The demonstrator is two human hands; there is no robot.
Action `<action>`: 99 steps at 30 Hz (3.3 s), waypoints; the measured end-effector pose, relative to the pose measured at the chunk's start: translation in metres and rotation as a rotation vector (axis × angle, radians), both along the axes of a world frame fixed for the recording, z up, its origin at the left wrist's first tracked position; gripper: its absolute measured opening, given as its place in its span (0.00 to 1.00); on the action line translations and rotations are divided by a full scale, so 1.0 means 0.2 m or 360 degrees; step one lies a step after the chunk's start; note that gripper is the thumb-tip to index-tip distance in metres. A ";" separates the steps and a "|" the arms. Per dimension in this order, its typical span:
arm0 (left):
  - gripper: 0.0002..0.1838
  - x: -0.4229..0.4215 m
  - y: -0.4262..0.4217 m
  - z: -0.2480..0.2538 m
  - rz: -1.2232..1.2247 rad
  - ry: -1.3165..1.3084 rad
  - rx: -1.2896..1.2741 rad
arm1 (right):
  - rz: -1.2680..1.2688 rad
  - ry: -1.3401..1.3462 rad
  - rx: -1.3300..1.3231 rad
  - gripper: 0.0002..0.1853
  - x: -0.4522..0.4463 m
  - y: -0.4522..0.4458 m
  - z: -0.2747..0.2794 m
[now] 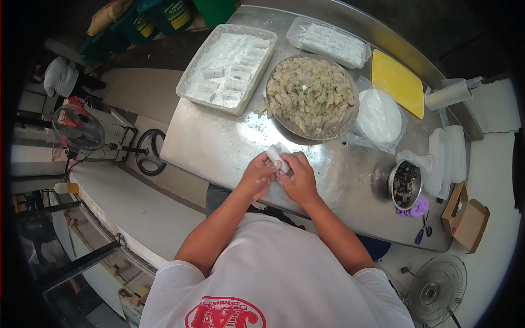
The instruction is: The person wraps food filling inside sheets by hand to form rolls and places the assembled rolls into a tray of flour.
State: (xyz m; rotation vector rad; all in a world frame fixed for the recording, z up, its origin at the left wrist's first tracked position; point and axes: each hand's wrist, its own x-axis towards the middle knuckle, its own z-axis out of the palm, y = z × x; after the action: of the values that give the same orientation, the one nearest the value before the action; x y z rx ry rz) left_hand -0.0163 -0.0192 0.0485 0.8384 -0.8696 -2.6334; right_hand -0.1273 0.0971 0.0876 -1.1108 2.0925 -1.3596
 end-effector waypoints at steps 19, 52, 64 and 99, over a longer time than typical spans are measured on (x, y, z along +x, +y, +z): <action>0.42 0.13 -0.28 0.16 0.0274 0.0244 -0.0014 | 0.0156 0.1157 0.0168 0.27 -0.59 -0.51 0.14; 0.28 1.23 0.66 0.76 0.2155 0.0530 -0.0546 | 0.2130 -0.0170 -0.0890 0.14 0.94 -0.26 0.56; 0.33 0.35 0.09 0.46 0.0373 -0.0192 -0.0282 | 0.1148 0.0239 -0.0099 0.09 -0.43 0.39 0.40; 0.09 -1.84 0.35 -0.01 -0.1104 0.0198 -0.3040 | -0.0994 -0.0112 0.0013 0.08 0.05 1.21 0.06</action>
State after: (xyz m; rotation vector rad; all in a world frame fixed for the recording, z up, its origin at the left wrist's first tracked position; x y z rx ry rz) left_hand -0.3846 0.0518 0.0455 -0.2439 -2.9095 -0.8724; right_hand -0.1174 0.3393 0.0993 -0.3922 2.4966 -1.6138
